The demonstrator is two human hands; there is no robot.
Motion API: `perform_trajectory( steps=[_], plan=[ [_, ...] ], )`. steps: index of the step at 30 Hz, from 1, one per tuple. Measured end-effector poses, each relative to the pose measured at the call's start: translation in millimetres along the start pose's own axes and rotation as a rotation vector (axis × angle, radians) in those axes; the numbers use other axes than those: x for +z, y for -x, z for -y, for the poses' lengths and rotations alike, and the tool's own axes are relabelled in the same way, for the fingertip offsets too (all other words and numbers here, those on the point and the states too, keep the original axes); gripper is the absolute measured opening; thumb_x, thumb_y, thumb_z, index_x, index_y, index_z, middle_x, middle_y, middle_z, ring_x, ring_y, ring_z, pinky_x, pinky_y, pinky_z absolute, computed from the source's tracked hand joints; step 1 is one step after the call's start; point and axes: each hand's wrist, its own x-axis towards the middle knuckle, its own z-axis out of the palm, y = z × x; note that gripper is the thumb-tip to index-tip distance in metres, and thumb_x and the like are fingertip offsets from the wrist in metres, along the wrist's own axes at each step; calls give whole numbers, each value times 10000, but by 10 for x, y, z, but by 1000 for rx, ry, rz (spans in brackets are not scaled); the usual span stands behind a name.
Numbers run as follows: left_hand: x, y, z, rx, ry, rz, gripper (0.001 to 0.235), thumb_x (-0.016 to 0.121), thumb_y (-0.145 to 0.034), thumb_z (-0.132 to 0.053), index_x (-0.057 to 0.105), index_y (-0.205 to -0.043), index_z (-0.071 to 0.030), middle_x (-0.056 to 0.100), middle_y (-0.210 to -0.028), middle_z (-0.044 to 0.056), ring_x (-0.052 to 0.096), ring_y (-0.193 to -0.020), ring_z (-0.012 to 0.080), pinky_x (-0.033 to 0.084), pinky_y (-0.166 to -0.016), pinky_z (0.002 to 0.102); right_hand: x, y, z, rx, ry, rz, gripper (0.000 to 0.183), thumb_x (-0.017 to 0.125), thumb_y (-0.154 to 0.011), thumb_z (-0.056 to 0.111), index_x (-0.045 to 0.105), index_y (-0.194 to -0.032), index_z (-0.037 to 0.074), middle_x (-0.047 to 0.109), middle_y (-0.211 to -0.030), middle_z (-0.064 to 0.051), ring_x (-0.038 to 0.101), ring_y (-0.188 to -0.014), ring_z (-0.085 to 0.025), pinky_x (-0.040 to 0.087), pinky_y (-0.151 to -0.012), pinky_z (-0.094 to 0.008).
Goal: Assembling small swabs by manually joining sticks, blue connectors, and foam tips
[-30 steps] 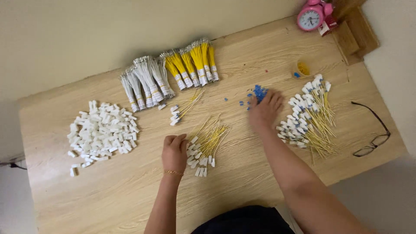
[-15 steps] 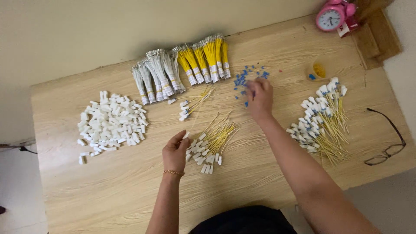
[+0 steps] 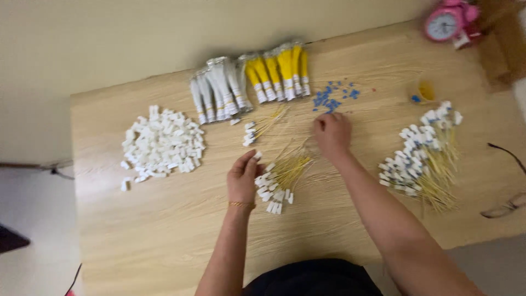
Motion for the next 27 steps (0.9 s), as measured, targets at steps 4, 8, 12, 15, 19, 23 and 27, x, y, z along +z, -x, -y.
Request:
perform_trajectory(
  steps=[4, 8, 12, 15, 19, 23, 27],
  plan=[
    [122, 76, -14, -11, 15, 17, 255, 596, -925, -78, 662, -1166, -26, 706, -989, 142, 703, -758, 191, 611, -696, 289, -875, 321, 1059, 220, -576, 161, 141, 657, -899, 207, 653, -999, 106, 695, -855, -158, 674, -874, -346, 522, -733, -426],
    [219, 64, 122, 32, 98, 76, 241, 573, -942, -41, 657, -1167, -20, 705, -961, 117, 698, -732, 161, 608, -621, 255, -1095, 529, 1449, 199, -1037, 289, 124, 684, -891, 54, 648, -1010, 48, 669, -785, -99, 630, -748, -161, 537, -732, -311],
    [245, 159, 66, 73, 89, 72, 232, 568, -947, -38, 664, -1158, -27, 699, -930, 90, 697, -748, 147, 604, -620, 242, -1045, 608, 1494, 230, -1024, 252, 115, 704, -901, 106, 701, -1005, 56, 670, -785, -75, 604, -747, -107, 527, -706, -265],
    [303, 229, -4, 92, 93, 74, 235, 565, -953, -47, 660, -1167, -28, 691, -925, 78, 692, -757, 142, 606, -617, 245, -1080, 624, 1498, 107, -830, 133, 84, 743, -880, 157, 737, -952, 115, 657, -783, -89, 662, -765, -193, 532, -687, -287],
    [384, 198, 71, 112, 121, 96, 234, 563, -952, -35, 658, -1166, -28, 689, -925, 80, 694, -770, 143, 598, -622, 236, -1017, 661, 1437, 165, -922, 139, 71, 701, -913, 124, 718, -962, 75, 672, -821, -111, 651, -790, -192, 523, -735, -316],
    [477, 276, -43, 133, 98, 106, 225, 577, -946, -36, 669, -1151, -28, 699, -926, 89, 692, -779, 142, 595, -646, 232, -1119, 685, 1564, 251, -1064, 124, 98, 675, -935, 131, 702, -982, 48, 633, -811, -97, 591, -792, -172, 494, -740, -306],
    [496, 245, -33, 142, 101, 111, 224, 578, -942, -20, 677, -1143, -22, 704, -933, 102, 690, -800, 154, 601, -688, 263, -1248, 677, 1701, 335, -1139, 112, 124, 656, -949, 136, 707, -1003, 37, 642, -778, -66, 539, -770, -105, 481, -722, -269]
  ],
)
